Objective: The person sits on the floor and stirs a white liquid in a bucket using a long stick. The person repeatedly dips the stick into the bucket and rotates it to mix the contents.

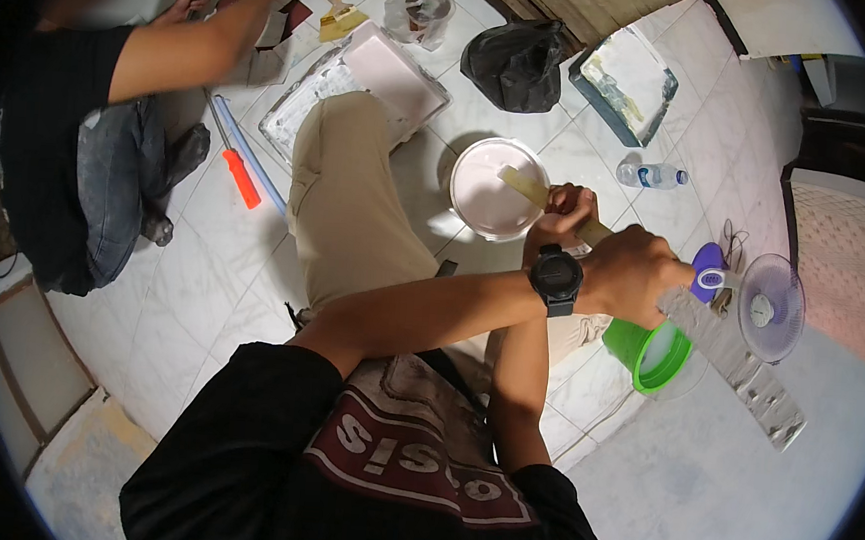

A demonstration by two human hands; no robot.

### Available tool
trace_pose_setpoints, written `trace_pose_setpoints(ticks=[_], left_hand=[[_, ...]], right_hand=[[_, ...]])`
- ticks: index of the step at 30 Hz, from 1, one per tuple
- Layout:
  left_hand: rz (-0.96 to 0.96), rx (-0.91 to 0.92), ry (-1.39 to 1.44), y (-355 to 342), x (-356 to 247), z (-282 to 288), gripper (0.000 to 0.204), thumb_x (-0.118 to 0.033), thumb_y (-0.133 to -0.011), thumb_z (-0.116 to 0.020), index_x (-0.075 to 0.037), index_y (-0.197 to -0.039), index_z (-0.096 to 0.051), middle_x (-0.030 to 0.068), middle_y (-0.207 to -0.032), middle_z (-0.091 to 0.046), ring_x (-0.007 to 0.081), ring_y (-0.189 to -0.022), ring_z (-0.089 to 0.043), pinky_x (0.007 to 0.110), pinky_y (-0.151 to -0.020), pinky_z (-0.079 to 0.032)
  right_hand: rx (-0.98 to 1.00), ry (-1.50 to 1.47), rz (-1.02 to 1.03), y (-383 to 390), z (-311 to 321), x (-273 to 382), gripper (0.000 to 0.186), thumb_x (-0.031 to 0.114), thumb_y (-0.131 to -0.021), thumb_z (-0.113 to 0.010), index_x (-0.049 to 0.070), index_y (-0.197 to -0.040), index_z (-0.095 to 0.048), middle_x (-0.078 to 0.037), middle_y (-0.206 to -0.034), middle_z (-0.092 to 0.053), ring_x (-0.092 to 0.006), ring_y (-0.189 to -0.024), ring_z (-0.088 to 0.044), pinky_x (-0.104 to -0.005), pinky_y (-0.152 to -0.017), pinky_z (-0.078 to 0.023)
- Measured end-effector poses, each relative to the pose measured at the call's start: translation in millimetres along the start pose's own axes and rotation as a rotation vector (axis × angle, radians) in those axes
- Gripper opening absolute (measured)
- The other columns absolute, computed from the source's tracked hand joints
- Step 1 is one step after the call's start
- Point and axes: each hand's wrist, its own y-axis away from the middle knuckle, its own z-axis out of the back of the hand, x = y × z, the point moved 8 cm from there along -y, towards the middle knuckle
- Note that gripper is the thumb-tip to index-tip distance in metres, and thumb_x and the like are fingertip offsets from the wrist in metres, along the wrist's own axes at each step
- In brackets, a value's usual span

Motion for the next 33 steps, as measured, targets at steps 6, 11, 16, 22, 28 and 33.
trace_pose_setpoints(ticks=[6, 11, 16, 22, 28, 33], left_hand=[[0.088, 0.119, 0.017, 17.1, -15.5, -25.0, 0.032, -0.016, -0.056, -0.076, -0.008, -0.087, -0.069, 0.0108, -0.072, -0.069, 0.0334, -0.066, -0.067, 0.043, -0.058, -0.052], [0.172, 0.138, 0.018, 22.0, -14.1, -22.8, 0.027, -0.013, -0.058, -0.073, -0.006, -0.084, -0.067, 0.0115, -0.069, -0.067, 0.0339, -0.066, -0.067, 0.042, -0.058, -0.051], [0.06, -0.039, -0.003, 12.4, -6.4, 16.8, 0.027, -0.012, -0.058, -0.074, -0.006, -0.082, -0.062, 0.0089, -0.068, -0.065, 0.0319, -0.064, -0.066, 0.041, -0.056, -0.049], [-0.063, -0.124, 0.044, 7.0, -0.1, 5.6, 0.031, -0.019, -0.055, -0.077, -0.008, -0.082, -0.064, 0.0086, -0.069, -0.066, 0.0314, -0.062, -0.066, 0.042, -0.055, -0.051], [-0.05, -0.031, 0.083, 29.8, -15.4, -37.2, 0.032, -0.013, -0.054, -0.078, -0.01, -0.081, -0.062, 0.0051, -0.068, -0.065, 0.0287, -0.062, -0.066, 0.041, -0.054, -0.05], [0.06, 0.105, 0.004, 30.2, -24.4, -62.2, 0.033, -0.014, -0.061, -0.079, -0.009, -0.087, -0.06, 0.0099, -0.07, -0.064, 0.0313, -0.066, -0.066, 0.042, -0.055, -0.048]], right_hand=[[0.027, -0.065, -0.027, 16.6, 37.8, -6.2, 0.033, 0.02, -0.098, -0.047, 0.01, -0.069, -0.037, -0.002, -0.058, -0.034, -0.0133, -0.052, -0.032, -0.0282, -0.053, -0.032], [0.032, -0.117, -0.065, 37.9, 31.5, -13.9, 0.035, 0.025, -0.096, -0.049, 0.011, -0.068, -0.034, -0.001, -0.055, -0.03, -0.0135, -0.049, -0.028, -0.0287, -0.052, -0.03], [0.192, -0.084, -0.135, 31.8, -9.9, -6.5, 0.036, 0.018, -0.099, -0.047, 0.006, -0.066, -0.04, -0.002, -0.061, -0.038, -0.0127, -0.057, -0.037, -0.0265, -0.054, -0.031], [0.098, 0.051, 0.032, 2.5, 0.2, 0.7, 0.036, 0.017, -0.098, -0.048, 0.006, -0.065, -0.04, -0.003, -0.057, -0.041, -0.0126, -0.054, -0.037, -0.0262, -0.052, -0.031], [0.118, -0.074, 0.209, 5.3, 44.1, 2.2, 0.033, 0.015, -0.097, -0.048, 0.009, -0.068, -0.033, -0.003, -0.056, -0.031, -0.014, -0.05, -0.031, -0.028, -0.049, -0.03], [-0.035, -0.207, 0.053, 17.5, 74.8, -17.3, 0.04, 0.024, -0.094, -0.052, 0.011, -0.062, -0.031, -0.002, -0.052, -0.027, -0.0147, -0.046, -0.027, -0.0293, -0.051, -0.03]])
